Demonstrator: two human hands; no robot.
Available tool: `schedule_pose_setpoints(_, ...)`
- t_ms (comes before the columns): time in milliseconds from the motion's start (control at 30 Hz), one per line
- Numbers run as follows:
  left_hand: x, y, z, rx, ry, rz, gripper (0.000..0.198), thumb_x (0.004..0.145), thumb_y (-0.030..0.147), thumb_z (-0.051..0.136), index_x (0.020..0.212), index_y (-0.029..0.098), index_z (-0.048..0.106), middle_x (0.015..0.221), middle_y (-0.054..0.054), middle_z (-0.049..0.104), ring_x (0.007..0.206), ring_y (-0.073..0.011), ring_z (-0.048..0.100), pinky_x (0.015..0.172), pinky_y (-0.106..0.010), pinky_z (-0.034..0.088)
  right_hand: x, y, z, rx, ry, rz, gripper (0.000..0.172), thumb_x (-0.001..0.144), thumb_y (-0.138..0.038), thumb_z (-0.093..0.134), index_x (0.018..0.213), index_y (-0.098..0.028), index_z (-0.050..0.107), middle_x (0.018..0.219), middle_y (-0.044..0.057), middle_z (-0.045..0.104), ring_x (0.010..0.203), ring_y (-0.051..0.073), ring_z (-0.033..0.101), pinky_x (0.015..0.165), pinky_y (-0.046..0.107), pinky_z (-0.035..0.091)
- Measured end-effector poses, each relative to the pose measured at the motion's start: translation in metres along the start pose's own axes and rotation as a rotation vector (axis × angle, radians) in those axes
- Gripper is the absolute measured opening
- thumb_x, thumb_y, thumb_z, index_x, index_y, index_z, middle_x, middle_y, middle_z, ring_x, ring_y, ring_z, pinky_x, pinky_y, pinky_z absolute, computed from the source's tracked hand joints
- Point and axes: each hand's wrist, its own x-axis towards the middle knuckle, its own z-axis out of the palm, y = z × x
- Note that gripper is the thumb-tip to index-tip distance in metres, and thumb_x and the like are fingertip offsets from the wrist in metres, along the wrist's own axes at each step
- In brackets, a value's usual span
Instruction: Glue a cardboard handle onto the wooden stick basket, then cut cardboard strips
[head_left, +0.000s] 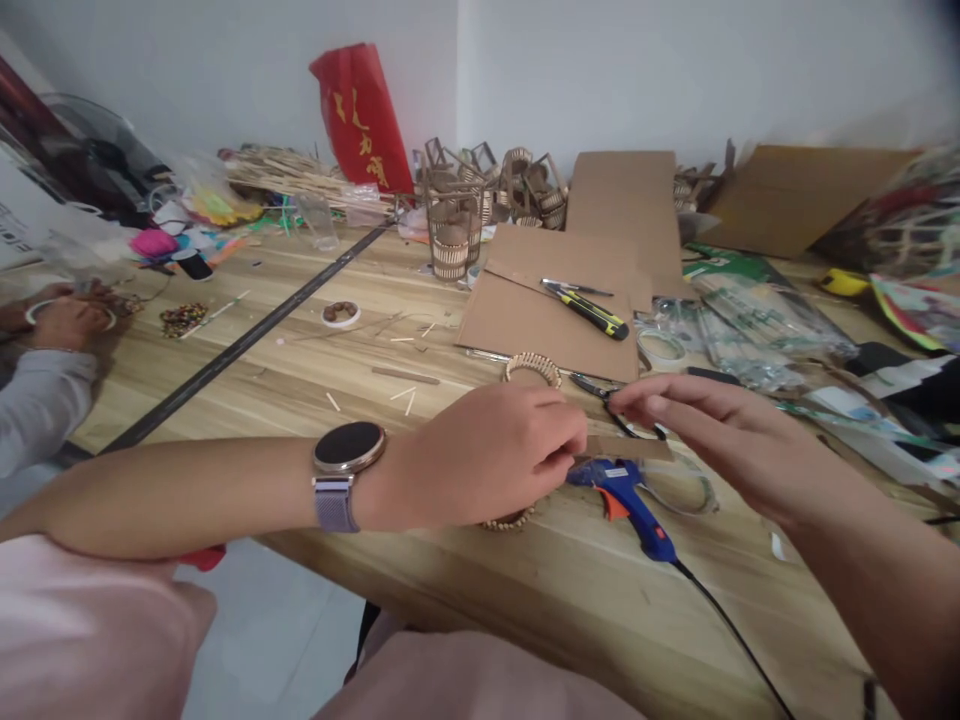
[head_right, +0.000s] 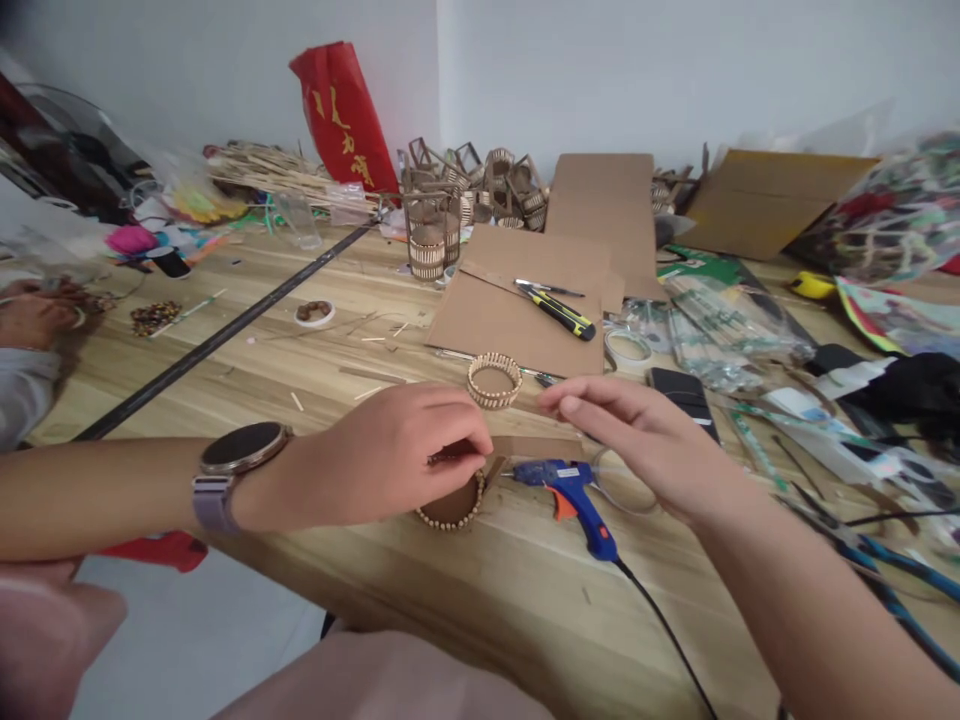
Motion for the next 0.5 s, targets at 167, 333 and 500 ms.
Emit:
schedule_pose_setpoints(167,-0.003,0.0,0.005,0.065,0.005,0.025,0.012,0.091,0.013,0.052,0.084,0.016,0.062,0.085,-0.004,0.067,0.079,-0.0148,0.061,0.071,-0.026,0.045,0.006,-0.035,0.01,-0.133,-0.427,-0.051,0.032,0.082,-0.053,0.065,0.095,-0.025,0.075,0.09,0.006,0.073,0.085,0.024,0.063,0.073,0.035,0.049)
schedule_pose_setpoints(333,0.002,-0.002,-0.013,-0.074,-0.064,-0.083,0.004,0.086,0.02,0.063,0.085,0.017,0.066,0.084,-0.001,0.069,0.076,-0.0138,0.063,0.067,-0.025,0.045,0.01,-0.038,0.02,-0.048,-0.503,0.033,0.028,0.076,-0.051,0.071,0.081,-0.024,0.074,0.078,0.003,0.068,0.073,0.02,0.059,0.066,0.031,0.046)
schedule_pose_setpoints(500,0.018,-0.013,-0.052,-0.186,0.042,-0.257,0.013,0.091,0.025,0.056,0.091,0.019,0.068,0.086,0.003,0.07,0.077,-0.0119,0.064,0.067,-0.024,0.046,0.006,-0.04,0.019,-0.057,-0.404,0.119,0.034,0.077,-0.057,0.068,0.081,-0.023,0.069,0.067,0.0,0.059,0.06,0.013,0.05,0.052,0.025,0.035)
